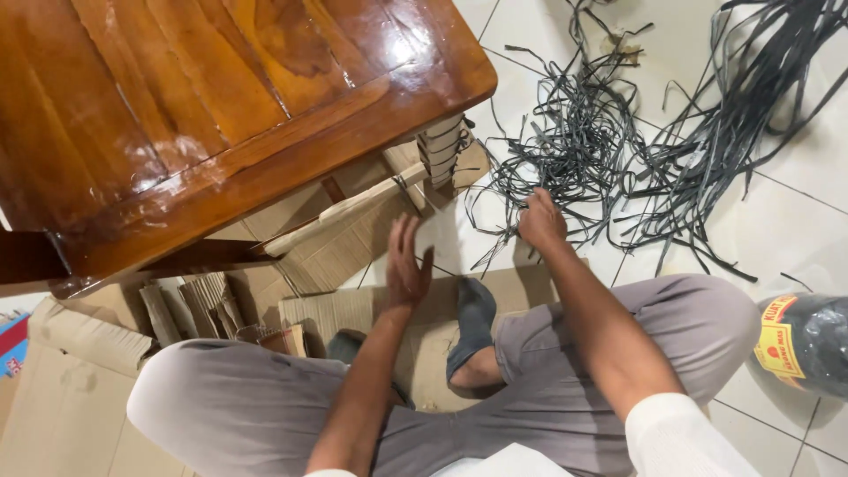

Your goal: Wrapping the legs of a wooden chair with cardboard and securing them with plastic straps for protection.

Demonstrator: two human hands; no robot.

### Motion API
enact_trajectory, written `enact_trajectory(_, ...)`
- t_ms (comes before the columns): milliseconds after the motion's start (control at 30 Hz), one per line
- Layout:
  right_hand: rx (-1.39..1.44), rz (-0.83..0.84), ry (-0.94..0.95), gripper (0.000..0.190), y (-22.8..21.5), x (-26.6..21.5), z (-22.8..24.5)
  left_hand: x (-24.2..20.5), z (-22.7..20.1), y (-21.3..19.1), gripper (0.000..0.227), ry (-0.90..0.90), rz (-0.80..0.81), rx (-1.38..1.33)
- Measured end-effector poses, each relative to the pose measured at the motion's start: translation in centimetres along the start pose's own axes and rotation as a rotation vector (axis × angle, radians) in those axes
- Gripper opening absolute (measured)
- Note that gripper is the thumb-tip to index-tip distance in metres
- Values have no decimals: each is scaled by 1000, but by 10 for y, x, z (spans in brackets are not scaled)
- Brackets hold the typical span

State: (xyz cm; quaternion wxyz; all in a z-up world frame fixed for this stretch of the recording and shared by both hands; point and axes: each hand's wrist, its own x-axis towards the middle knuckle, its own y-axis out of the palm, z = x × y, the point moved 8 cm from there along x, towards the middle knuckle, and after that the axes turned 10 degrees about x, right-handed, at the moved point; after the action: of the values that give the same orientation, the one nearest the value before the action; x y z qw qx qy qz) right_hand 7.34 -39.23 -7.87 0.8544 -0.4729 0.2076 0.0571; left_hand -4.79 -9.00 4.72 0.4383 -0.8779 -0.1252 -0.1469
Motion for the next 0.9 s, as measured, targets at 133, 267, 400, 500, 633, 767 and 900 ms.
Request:
enact_trajectory(133, -18, -1, -38, 35, -22, 0, 21, -35, 6, 41, 59, -56, 177, -83)
enact_trajectory(267, -49, 55, -33, 38, -7, 8, 15, -45, -3, 53, 50, 2, 335, -116)
enact_trajectory(400, -25, 13, -54, 42, -5, 6, 14, -45, 2, 56, 46, -24, 416, -108)
enact_trajectory(500, 104, -172, -191, 33, -29, -15, 46, -41, 8, 52, 40, -96, 369, -101)
enact_trajectory(633, 209, -347, -405, 23, -38, -34, 86, -26, 10, 43, 39, -130, 257, -131)
enact_trajectory(767, 298, -260, -691, 15, -19, -74, 136, -15, 22, 45, 35, -337, 200, -347)
enact_trajectory(900, 434, -65, -892, 20, -5, -132, 190, -15, 33, 59, 47, -520, 226, -609)
